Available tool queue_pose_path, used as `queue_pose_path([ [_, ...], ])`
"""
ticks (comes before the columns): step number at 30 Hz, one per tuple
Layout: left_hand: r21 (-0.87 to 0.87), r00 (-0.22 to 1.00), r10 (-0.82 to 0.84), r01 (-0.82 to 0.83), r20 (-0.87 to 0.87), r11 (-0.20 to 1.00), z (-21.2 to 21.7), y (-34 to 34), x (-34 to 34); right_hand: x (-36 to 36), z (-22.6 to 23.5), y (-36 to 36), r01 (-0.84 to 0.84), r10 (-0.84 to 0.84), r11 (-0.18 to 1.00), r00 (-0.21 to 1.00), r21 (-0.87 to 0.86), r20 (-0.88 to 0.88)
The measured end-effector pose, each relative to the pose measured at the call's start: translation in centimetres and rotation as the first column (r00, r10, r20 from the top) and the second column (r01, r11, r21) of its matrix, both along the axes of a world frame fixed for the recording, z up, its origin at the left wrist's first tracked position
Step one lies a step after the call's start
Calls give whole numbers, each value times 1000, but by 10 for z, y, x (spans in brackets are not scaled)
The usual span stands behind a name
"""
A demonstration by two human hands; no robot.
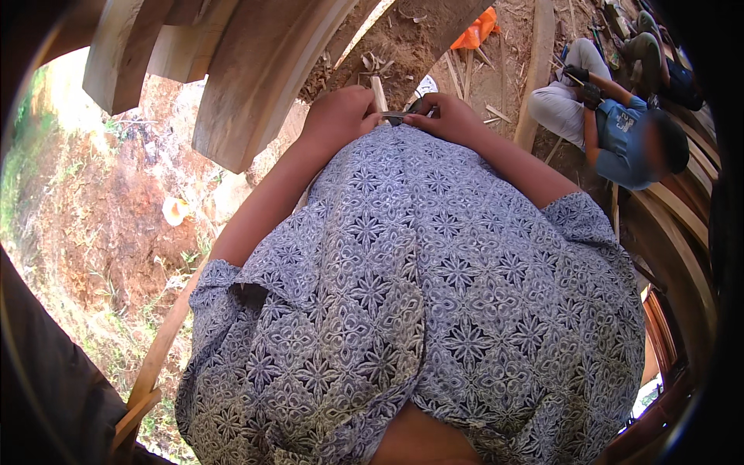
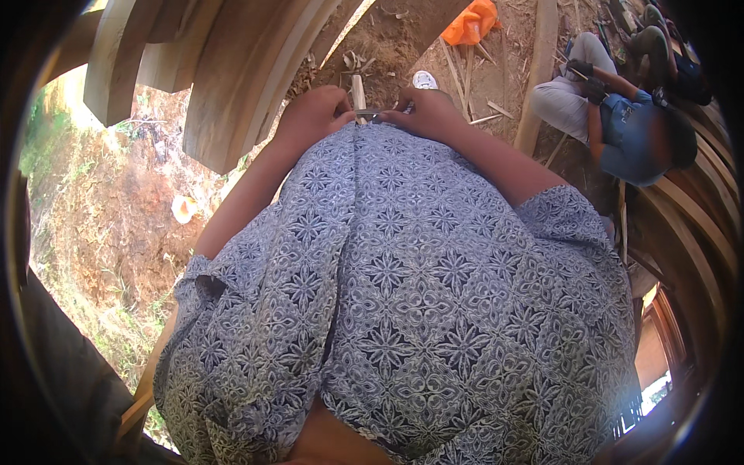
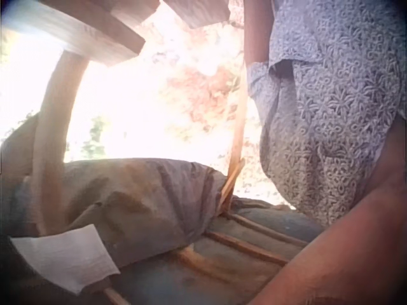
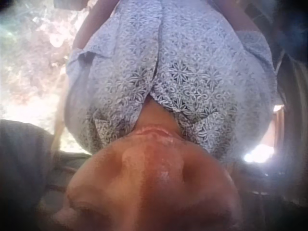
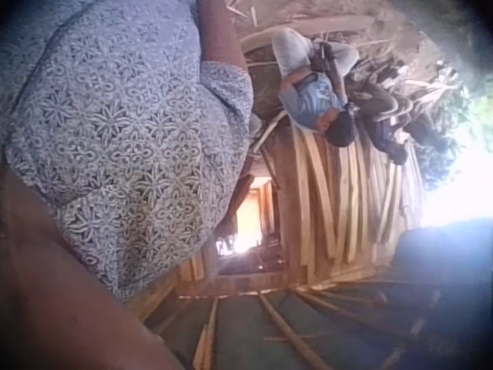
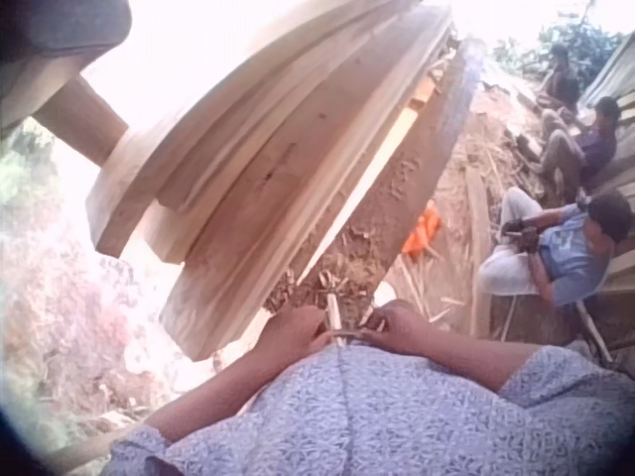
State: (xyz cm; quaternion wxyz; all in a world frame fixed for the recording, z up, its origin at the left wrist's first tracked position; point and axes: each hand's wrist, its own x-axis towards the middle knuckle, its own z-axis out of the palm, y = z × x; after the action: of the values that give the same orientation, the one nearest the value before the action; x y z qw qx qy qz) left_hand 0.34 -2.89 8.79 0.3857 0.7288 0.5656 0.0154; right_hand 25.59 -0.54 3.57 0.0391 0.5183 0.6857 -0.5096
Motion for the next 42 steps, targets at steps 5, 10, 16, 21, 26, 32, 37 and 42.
queue_pose_path([
  [5, 79, 991, -17, 28, -135, 996, -12, -1, -7, -19, -10, -11, 127, -126, 992, 992, 11, -12],
  [10, 167, 984, -27, 57, -179, 984, -34, 26, -10, -26, -38, 2, 143, -144, 989, 989, 25, 31],
  [16, 166, 966, -72, 116, -250, 979, -36, 33, -7, -28, -32, -2, 195, -195, 981, 980, 5, 25],
  [21, 86, 978, -116, 133, -175, 987, -10, 9, -6, -22, -3, -4, 135, -134, 991, 989, -4, 62],
  [26, 143, 985, -77, 99, -152, 985, -17, 2, -9, -26, 1, -8, 163, -165, 986, 985, 47, 56],
  [32, 233, 956, 2, 70, -292, 970, -66, 35, -20, -50, -37, 25, 169, -176, 980, 982, 104, 64],
  [37, 36, 941, -46, 61, -335, 997, -49, 50, -15, -41, -50, 38, 32, -38, 994, 998, 101, 52],
  [42, -122, 988, -53, 35, -147, 992, 9, 14, -10, -19, 16, 15, -55, 56, 997, 998, -47, 39],
])
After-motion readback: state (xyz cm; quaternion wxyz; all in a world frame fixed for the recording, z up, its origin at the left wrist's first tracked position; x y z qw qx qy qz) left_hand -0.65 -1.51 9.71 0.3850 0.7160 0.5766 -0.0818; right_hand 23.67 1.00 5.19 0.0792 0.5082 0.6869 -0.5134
